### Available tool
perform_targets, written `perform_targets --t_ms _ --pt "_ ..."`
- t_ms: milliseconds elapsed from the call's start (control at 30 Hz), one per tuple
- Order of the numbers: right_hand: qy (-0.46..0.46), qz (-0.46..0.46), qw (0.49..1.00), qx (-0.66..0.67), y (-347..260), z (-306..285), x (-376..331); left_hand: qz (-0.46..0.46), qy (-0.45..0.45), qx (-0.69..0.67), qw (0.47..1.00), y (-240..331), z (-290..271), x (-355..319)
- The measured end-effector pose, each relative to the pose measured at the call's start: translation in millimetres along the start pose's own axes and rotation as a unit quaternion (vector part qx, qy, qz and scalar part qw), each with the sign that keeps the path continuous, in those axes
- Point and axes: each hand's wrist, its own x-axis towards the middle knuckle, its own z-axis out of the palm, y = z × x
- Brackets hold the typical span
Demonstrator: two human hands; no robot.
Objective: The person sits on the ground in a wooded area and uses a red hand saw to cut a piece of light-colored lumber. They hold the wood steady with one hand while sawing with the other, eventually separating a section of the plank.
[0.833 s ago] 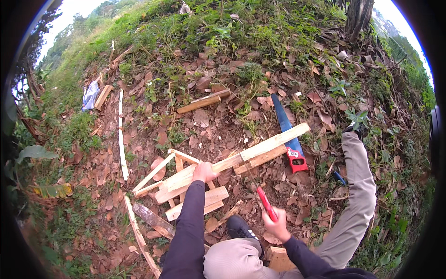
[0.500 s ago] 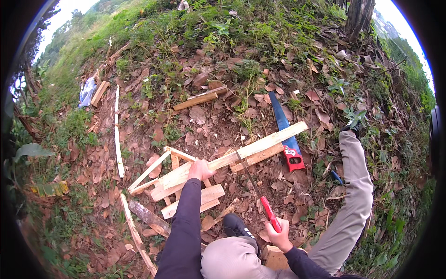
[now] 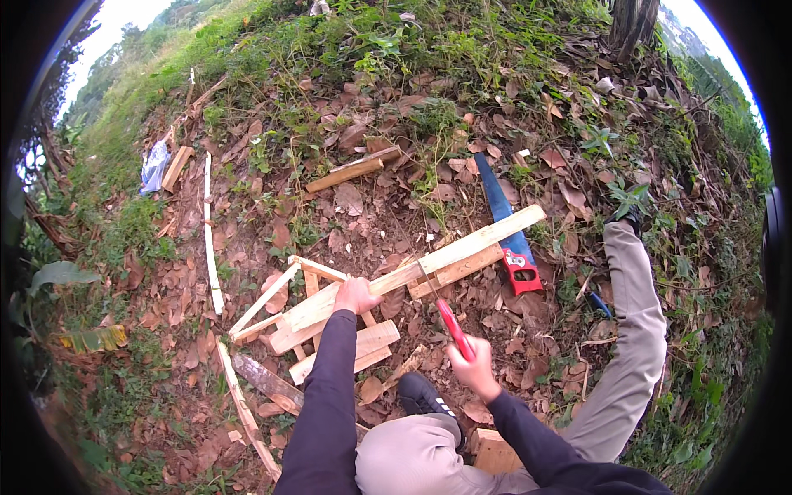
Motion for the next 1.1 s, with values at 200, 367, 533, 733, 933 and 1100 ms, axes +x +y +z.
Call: perform_targets --t_ms 200,367,533,733,933,1100 --pt "-0.026 0.023 0.999 -0.015 22 -4 -17 -0.008 -0.007 0.005 1.0 -11 10 -1" --pt "-0.016 0.006 1.0 -0.015 -6 -32 -54 -0.007 0.004 -0.012 1.0 -1 3 -3" --pt "-0.016 0.018 1.0 0.007 24 2 12 -0.012 -0.007 -0.014 1.0 4 -1 1" --pt "-0.021 0.004 1.0 -0.021 5 -27 -51 -0.014 0.02 0.006 1.0 -6 5 -6" --pt "0.015 -0.002 1.0 -0.022 11 27 57 -0.014 -0.014 -0.009 1.0 12 -8 3" --pt "-0.024 0.015 1.0 -0.011 6 -29 -57 -0.014 0.043 -0.009 0.999 -9 4 -6"
